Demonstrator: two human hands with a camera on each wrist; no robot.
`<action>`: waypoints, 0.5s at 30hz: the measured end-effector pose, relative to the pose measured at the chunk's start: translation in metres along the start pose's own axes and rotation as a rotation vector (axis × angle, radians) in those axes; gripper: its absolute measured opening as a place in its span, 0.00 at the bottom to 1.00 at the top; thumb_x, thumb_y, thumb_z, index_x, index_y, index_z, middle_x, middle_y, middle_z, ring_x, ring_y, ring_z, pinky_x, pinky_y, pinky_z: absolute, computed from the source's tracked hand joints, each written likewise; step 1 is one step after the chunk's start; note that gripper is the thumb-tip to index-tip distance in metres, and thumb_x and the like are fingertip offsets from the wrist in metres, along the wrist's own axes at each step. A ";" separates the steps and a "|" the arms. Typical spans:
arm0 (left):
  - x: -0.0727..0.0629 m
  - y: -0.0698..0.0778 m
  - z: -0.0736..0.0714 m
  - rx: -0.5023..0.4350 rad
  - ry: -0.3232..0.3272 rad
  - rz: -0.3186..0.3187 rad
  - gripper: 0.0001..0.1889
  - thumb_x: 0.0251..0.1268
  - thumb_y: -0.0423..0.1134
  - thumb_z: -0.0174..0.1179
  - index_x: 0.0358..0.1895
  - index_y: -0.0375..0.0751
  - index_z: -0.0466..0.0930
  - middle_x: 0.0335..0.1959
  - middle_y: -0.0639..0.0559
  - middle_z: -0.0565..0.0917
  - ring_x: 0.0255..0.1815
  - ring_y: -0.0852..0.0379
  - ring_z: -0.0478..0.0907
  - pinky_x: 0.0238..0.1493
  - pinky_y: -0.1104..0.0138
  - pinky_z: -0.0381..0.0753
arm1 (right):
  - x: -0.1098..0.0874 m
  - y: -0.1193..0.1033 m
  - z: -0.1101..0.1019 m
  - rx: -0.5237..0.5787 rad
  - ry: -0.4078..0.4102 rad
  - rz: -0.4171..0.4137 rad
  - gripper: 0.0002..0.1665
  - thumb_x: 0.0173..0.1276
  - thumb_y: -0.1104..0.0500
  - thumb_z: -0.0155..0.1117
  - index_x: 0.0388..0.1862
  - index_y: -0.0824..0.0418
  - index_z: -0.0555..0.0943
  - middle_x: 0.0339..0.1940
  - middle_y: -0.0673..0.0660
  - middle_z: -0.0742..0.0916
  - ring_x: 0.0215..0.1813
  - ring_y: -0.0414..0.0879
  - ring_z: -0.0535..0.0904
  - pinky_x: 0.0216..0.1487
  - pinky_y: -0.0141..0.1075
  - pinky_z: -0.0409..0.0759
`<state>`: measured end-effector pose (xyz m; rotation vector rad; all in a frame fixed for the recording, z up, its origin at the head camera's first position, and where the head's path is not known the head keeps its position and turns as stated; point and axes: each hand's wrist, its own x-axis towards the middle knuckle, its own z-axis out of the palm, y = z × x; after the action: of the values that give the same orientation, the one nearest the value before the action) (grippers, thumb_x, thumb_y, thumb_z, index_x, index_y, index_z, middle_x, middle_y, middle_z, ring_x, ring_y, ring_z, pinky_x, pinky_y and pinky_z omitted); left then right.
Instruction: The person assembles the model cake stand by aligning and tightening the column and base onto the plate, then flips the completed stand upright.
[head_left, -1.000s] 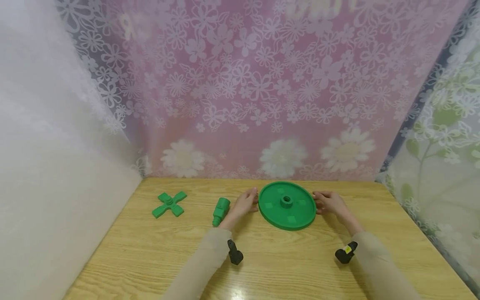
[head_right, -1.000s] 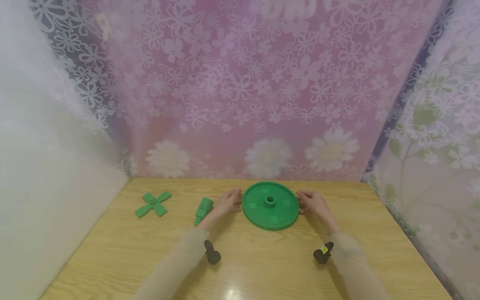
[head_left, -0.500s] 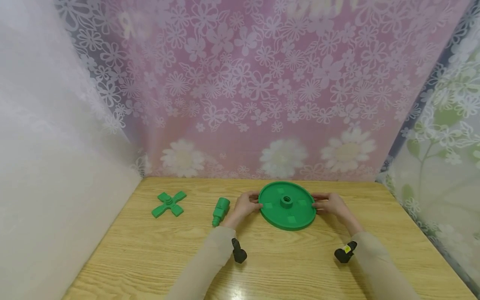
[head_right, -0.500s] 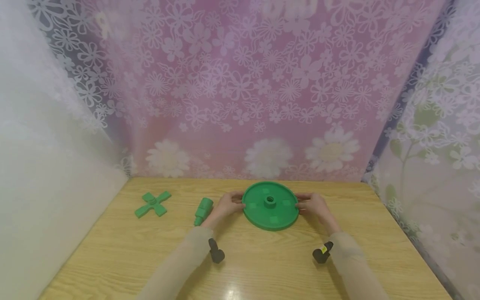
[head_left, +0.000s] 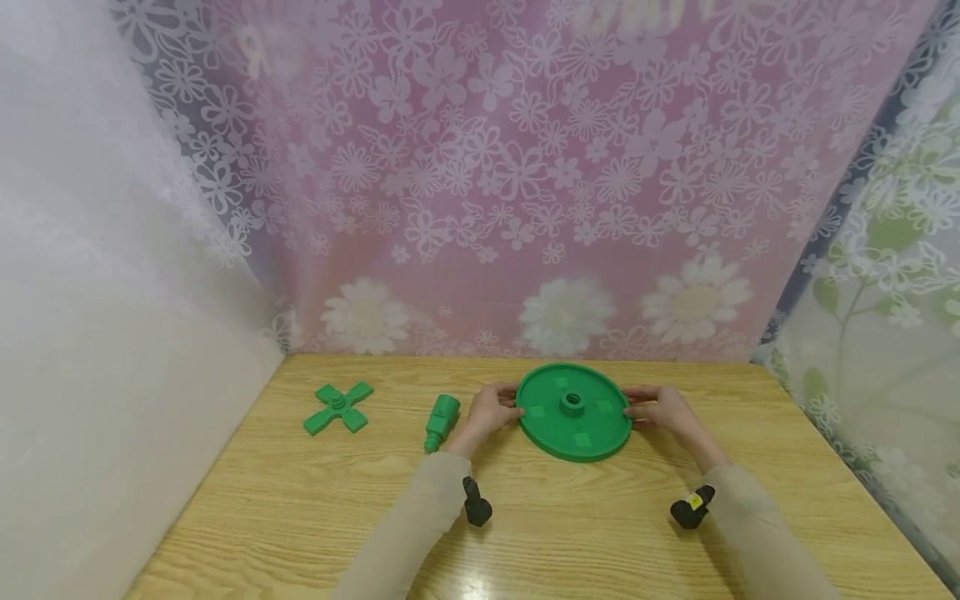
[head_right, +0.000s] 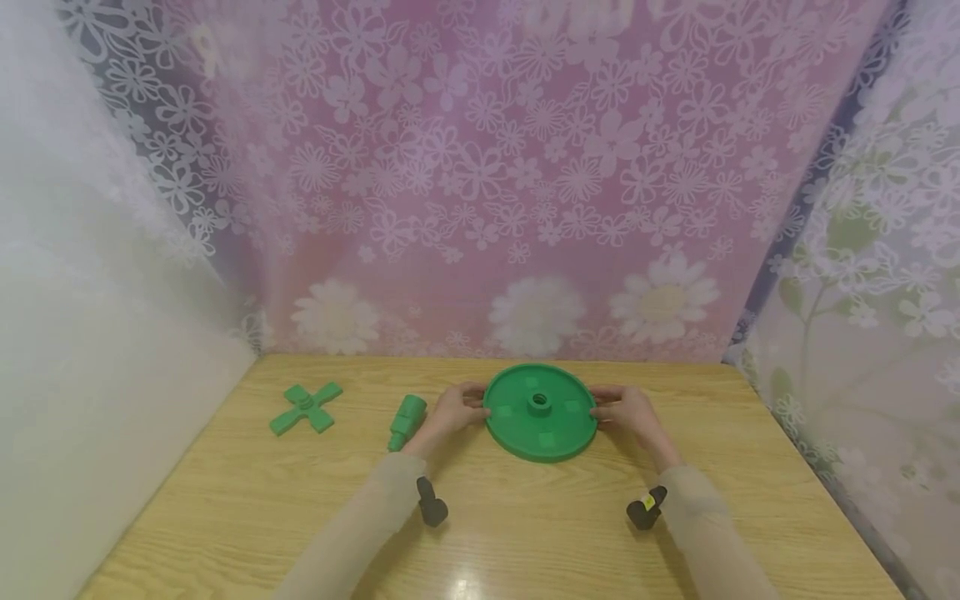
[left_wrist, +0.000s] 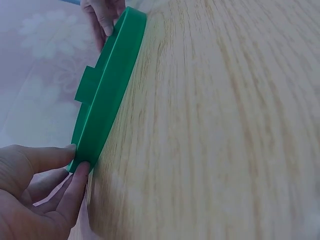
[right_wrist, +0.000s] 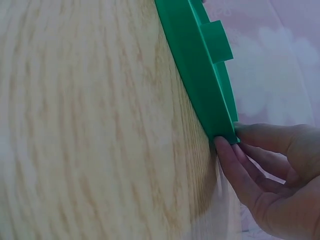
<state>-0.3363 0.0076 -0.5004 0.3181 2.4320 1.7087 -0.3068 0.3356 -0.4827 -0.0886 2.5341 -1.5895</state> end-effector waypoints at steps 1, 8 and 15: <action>0.000 0.000 -0.001 0.002 -0.001 0.000 0.26 0.64 0.27 0.68 0.65 0.35 0.78 0.57 0.41 0.83 0.55 0.48 0.83 0.49 0.65 0.86 | -0.001 0.000 0.000 -0.004 0.000 -0.004 0.30 0.72 0.69 0.64 0.70 0.80 0.68 0.64 0.79 0.77 0.48 0.54 0.87 0.47 0.44 0.89; -0.004 0.004 -0.002 -0.002 -0.009 -0.035 0.26 0.65 0.25 0.66 0.68 0.34 0.75 0.62 0.38 0.80 0.60 0.42 0.80 0.54 0.61 0.86 | -0.001 0.000 0.003 -0.041 0.025 -0.001 0.29 0.71 0.69 0.65 0.68 0.79 0.71 0.62 0.78 0.78 0.47 0.54 0.87 0.44 0.43 0.90; -0.007 0.004 -0.004 0.029 -0.011 -0.039 0.27 0.65 0.27 0.68 0.67 0.34 0.76 0.62 0.38 0.80 0.60 0.41 0.80 0.54 0.61 0.86 | -0.005 0.000 0.007 -0.126 0.030 -0.008 0.29 0.71 0.66 0.67 0.67 0.77 0.73 0.59 0.77 0.80 0.48 0.58 0.86 0.42 0.42 0.90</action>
<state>-0.3303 0.0034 -0.4954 0.2806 2.4403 1.6532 -0.3005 0.3301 -0.4851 -0.0900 2.6591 -1.4430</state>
